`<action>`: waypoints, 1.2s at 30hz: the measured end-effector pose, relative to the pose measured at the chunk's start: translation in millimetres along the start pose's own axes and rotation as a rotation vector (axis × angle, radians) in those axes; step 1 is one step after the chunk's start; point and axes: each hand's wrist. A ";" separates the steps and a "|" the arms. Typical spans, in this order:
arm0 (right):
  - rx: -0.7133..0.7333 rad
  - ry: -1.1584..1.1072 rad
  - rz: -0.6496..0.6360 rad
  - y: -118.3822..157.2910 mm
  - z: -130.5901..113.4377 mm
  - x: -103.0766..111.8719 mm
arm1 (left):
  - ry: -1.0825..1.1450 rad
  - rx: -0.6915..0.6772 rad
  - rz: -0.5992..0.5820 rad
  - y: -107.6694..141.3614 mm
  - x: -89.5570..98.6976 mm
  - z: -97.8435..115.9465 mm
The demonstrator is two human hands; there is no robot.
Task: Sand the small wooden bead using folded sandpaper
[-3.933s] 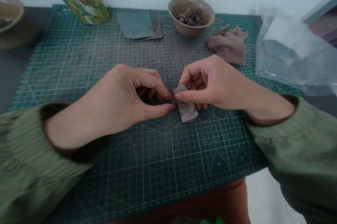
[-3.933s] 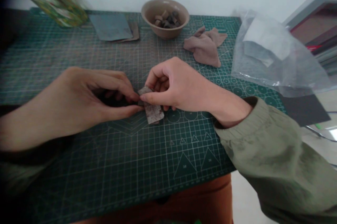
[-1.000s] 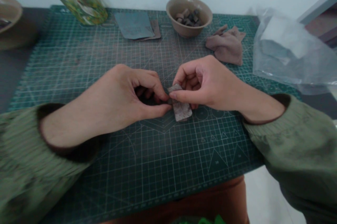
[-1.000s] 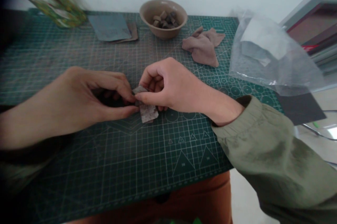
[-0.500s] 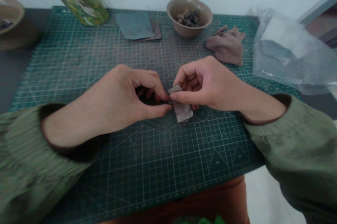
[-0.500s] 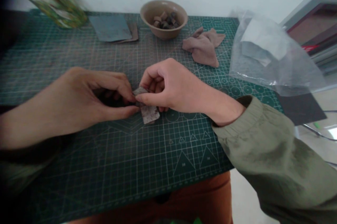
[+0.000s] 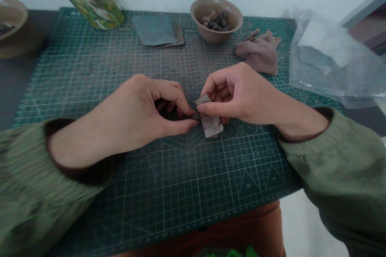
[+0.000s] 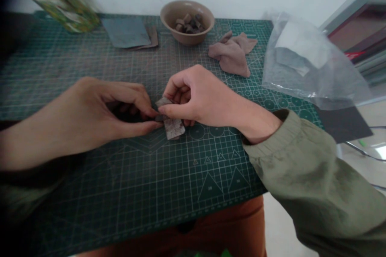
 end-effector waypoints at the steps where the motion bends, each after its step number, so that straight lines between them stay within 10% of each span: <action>1: -0.006 0.002 -0.006 0.0 -0.1 -0.2 | 0.000 -0.001 -0.001 0.0 0.0 0.0; 36: -0.040 0.057 0.100 -0.9 5.3 6.2 | 0.036 -0.059 0.029 0.4 -3.3 -4.7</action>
Point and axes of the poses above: each hand's wrist, its own y-axis away from the middle knuckle, its own x-axis out of the back of the hand, z = x × y, and after that the axes turned 3 degrees about y, right-handed
